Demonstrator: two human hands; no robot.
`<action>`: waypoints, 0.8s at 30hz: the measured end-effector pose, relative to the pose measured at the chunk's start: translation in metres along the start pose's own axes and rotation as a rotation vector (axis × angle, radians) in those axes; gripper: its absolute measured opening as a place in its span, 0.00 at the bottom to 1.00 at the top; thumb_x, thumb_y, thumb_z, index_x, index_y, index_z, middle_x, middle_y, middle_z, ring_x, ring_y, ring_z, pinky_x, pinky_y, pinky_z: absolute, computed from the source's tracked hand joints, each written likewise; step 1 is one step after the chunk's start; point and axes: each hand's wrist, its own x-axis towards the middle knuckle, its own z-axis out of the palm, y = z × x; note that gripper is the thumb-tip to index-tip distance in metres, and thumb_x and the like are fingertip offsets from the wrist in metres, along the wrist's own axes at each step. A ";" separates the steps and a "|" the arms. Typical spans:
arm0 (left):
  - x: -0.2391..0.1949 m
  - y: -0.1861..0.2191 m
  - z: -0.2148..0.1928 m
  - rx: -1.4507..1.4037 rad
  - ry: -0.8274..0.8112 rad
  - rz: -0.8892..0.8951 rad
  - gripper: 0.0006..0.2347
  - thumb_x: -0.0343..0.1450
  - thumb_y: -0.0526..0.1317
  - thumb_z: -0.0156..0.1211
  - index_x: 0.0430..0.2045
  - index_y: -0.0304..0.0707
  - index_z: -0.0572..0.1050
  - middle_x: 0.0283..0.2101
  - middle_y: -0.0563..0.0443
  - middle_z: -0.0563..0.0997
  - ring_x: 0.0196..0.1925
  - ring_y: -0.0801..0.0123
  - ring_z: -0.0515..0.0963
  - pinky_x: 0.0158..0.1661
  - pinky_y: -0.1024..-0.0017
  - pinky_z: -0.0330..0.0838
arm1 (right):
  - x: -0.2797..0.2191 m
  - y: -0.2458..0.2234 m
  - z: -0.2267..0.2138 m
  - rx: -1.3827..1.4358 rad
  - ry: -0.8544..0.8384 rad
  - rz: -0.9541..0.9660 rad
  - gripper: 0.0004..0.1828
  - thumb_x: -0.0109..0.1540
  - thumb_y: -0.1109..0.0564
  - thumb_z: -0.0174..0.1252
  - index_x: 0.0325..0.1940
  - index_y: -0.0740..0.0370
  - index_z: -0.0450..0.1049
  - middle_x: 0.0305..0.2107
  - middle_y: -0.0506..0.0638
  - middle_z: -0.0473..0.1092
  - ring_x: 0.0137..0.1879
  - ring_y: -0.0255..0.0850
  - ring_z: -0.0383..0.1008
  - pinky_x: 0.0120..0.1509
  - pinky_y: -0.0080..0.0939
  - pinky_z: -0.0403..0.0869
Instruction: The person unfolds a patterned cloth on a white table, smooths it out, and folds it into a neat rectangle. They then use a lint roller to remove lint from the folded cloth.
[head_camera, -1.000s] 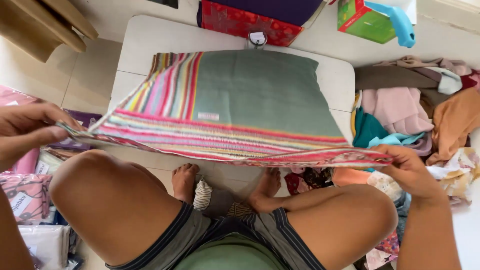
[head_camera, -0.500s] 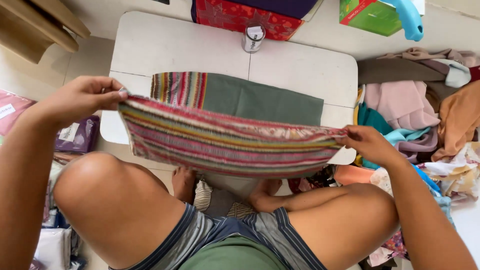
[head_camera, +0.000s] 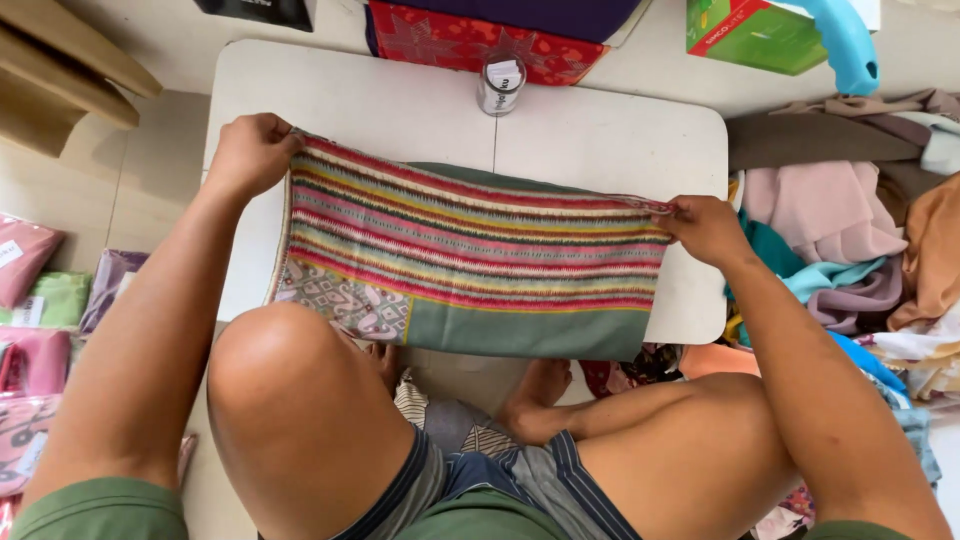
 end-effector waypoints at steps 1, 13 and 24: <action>0.002 -0.002 0.006 0.005 -0.031 -0.002 0.10 0.72 0.47 0.65 0.42 0.46 0.83 0.37 0.51 0.84 0.46 0.49 0.83 0.45 0.53 0.74 | 0.001 -0.001 0.003 -0.068 0.010 -0.035 0.14 0.61 0.45 0.66 0.49 0.47 0.81 0.32 0.52 0.79 0.40 0.47 0.81 0.46 0.43 0.76; -0.051 0.104 -0.026 0.226 -0.300 0.344 0.34 0.64 0.31 0.69 0.68 0.26 0.63 0.59 0.23 0.72 0.64 0.34 0.71 0.61 0.40 0.65 | -0.017 -0.093 0.005 -0.276 -0.195 -0.303 0.50 0.57 0.56 0.68 0.80 0.56 0.53 0.65 0.67 0.59 0.72 0.67 0.59 0.74 0.64 0.64; -0.025 0.070 -0.021 0.288 -0.424 0.234 0.07 0.65 0.39 0.70 0.33 0.37 0.81 0.37 0.37 0.85 0.45 0.42 0.84 0.46 0.52 0.76 | 0.014 -0.064 -0.001 -0.280 -0.183 -0.264 0.15 0.57 0.52 0.68 0.48 0.52 0.79 0.39 0.57 0.79 0.52 0.59 0.78 0.56 0.55 0.74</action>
